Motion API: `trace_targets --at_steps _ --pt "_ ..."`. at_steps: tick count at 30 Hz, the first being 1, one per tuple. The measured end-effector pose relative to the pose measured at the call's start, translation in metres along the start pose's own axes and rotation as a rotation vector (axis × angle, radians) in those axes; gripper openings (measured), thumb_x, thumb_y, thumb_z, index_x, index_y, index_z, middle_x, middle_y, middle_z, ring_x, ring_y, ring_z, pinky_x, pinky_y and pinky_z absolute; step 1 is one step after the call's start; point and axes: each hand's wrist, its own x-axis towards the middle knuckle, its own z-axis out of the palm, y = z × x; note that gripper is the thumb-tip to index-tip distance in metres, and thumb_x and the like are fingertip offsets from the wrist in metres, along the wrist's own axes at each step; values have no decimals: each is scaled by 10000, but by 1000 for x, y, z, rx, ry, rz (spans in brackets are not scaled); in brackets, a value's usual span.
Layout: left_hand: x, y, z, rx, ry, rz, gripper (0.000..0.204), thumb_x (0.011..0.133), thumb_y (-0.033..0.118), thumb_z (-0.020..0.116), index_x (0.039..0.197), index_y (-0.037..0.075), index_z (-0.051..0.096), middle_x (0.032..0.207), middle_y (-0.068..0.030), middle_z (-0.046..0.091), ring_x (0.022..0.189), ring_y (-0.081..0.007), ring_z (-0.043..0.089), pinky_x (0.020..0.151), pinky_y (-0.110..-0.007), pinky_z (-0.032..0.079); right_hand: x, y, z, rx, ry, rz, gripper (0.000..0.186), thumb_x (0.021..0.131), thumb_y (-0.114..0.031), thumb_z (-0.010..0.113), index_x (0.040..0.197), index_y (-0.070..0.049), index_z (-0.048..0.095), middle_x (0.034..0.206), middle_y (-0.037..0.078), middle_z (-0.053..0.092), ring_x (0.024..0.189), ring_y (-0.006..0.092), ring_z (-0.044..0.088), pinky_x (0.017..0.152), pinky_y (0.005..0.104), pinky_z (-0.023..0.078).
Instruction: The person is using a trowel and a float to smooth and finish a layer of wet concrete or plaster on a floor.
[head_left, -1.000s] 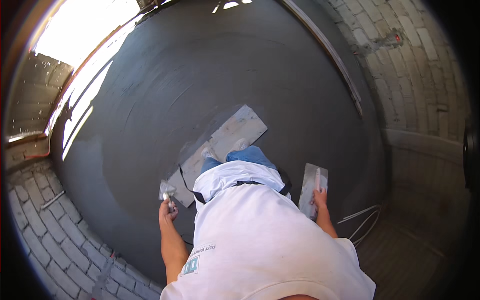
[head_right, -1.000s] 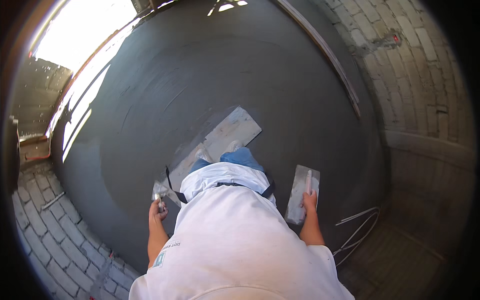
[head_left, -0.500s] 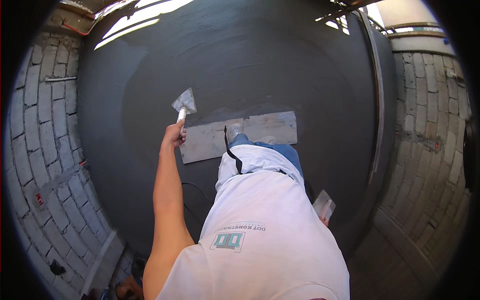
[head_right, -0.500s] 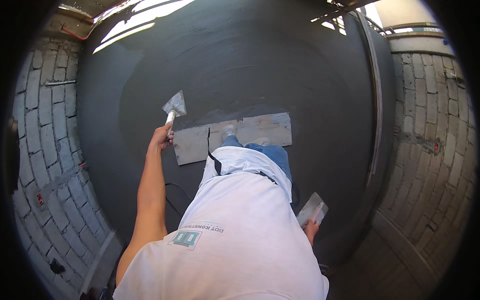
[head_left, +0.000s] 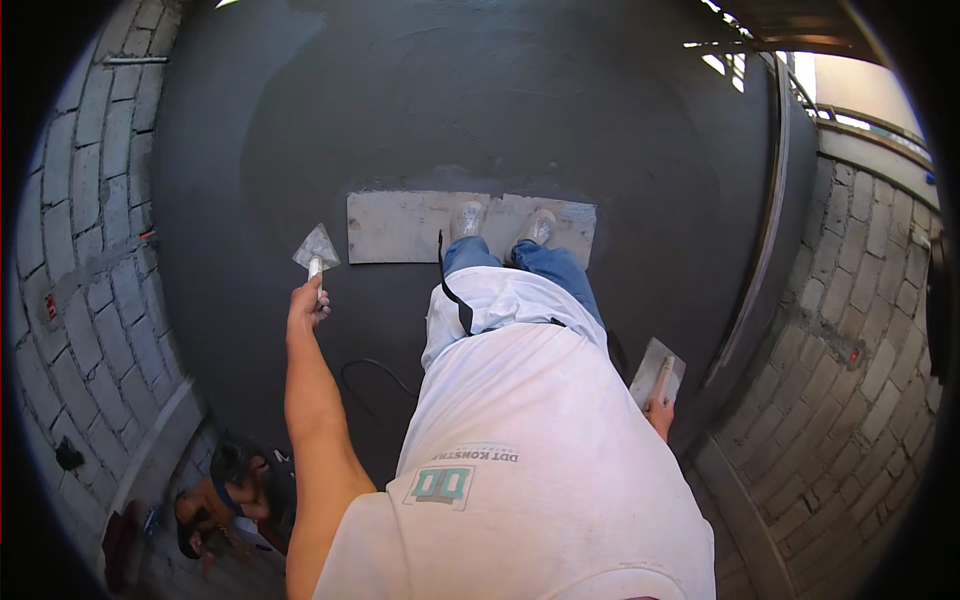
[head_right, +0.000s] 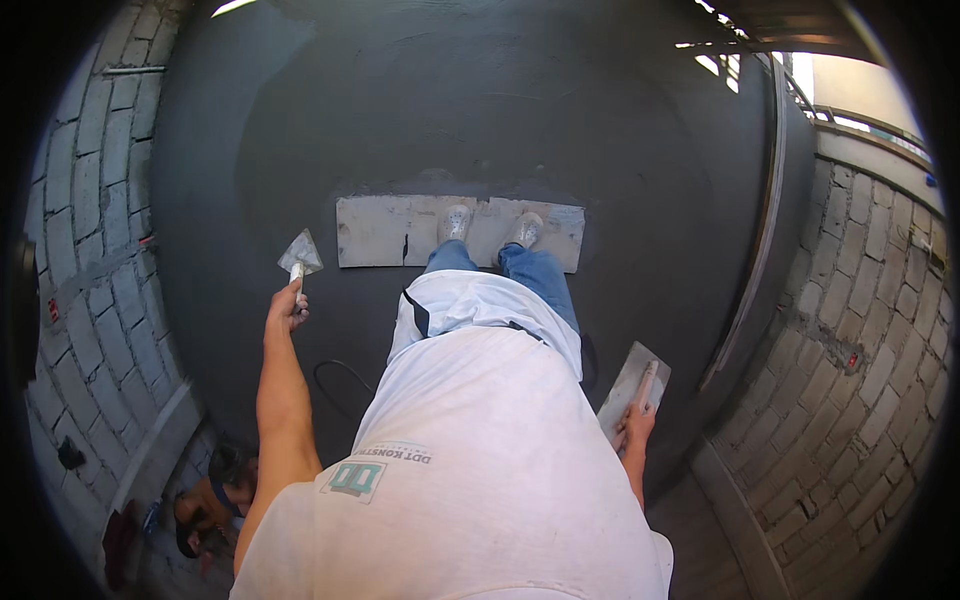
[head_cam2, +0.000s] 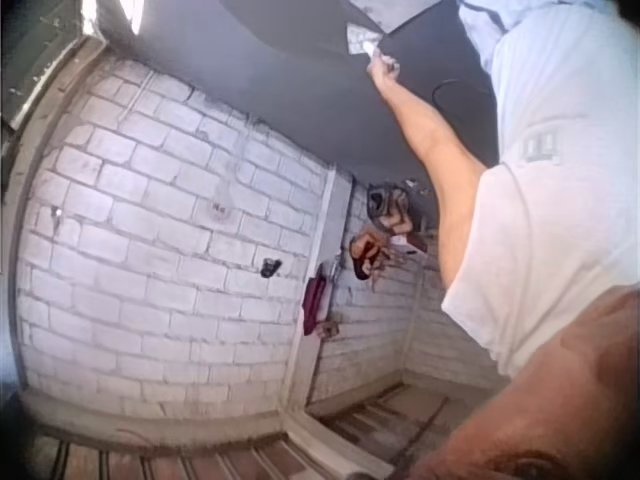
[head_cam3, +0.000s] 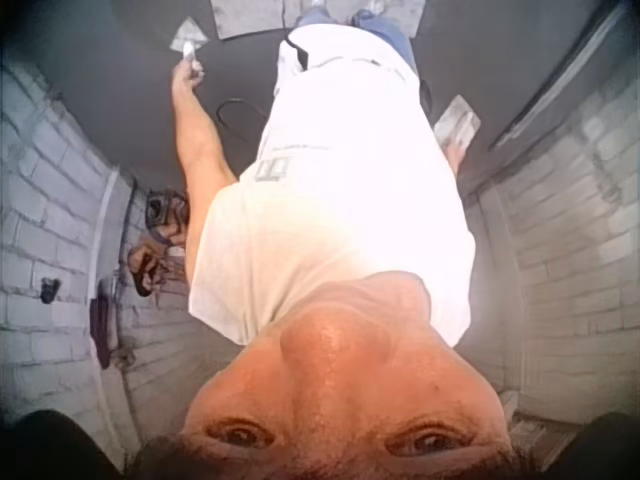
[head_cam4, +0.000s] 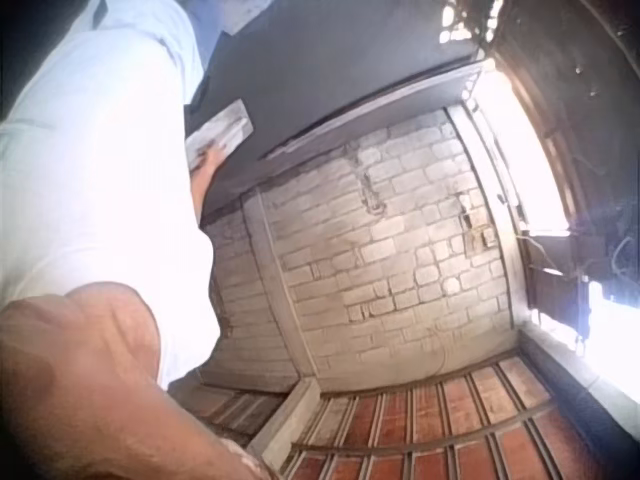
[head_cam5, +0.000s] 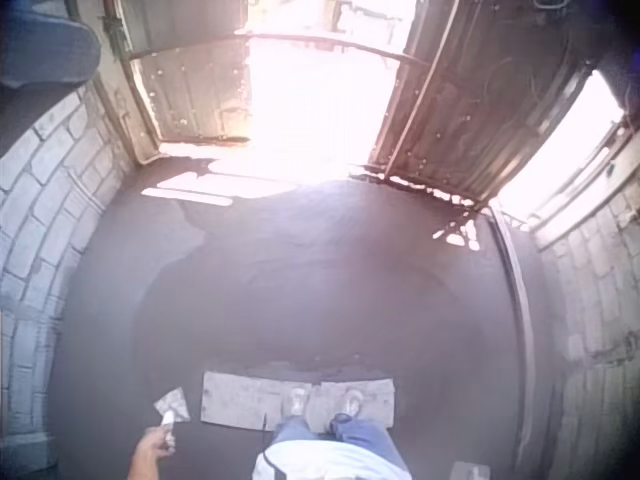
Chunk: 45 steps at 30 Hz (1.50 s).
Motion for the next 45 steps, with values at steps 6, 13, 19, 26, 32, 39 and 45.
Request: trace_targets --at_steps 6,13,19,26,32,39,45 --pt "-46 -62 -11 -205 62 46 308 872 354 612 959 74 517 635 4 489 458 -77 451 426 -247 374 77 -27 -25 -85 -122 -141 253 829 -102 537 1057 -13 474 623 53 498 395 130 439 346 291 385" --pt "-91 -144 26 -339 107 38 327 861 364 626 984 77 531 665 -1 507 482 -82 460 438 -248 386 183 -71 -45 -121 -129 -226 340 802 -75 523 1124 12 456 656 64 513 406 142 454 348 297 385" --pt "-122 -221 72 -355 65 0 311 863 356 624 991 86 537 672 2 507 489 -83 464 443 -255 389 258 -121 -27 -115 -273 -353 316 822 -95 522 1116 -2 455 668 58 502 429 135 456 364 288 390" --pt "-139 -310 102 -385 38 -92 288 871 341 612 983 89 529 663 -2 500 486 -93 457 446 -265 387 307 -138 -14 -148 -386 -523 306 802 -143 559 1061 8 498 663 58 506 455 151 474 389 305 405" --pt "-144 -346 111 -426 76 -189 269 876 339 602 964 97 523 649 -13 499 483 -98 460 443 -266 391 324 -141 -4 -363 -341 -635 407 774 -188 605 1110 27 525 735 104 570 585 187 556 514 332 456" --pt "-142 -310 95 -423 64 -158 265 876 334 601 970 97 528 660 -13 503 489 -100 459 446 -266 387 358 -120 3 -353 -240 -656 417 768 -199 617 1094 49 543 773 120 599 641 207 586 575 346 475" --pt "-133 -231 73 -292 71 -54 296 868 351 609 969 82 536 661 3 503 506 -100 470 463 -271 404 278 -136 -2 -355 -237 -482 421 748 -207 632 1069 54 551 779 123 601 652 215 582 599 347 473"
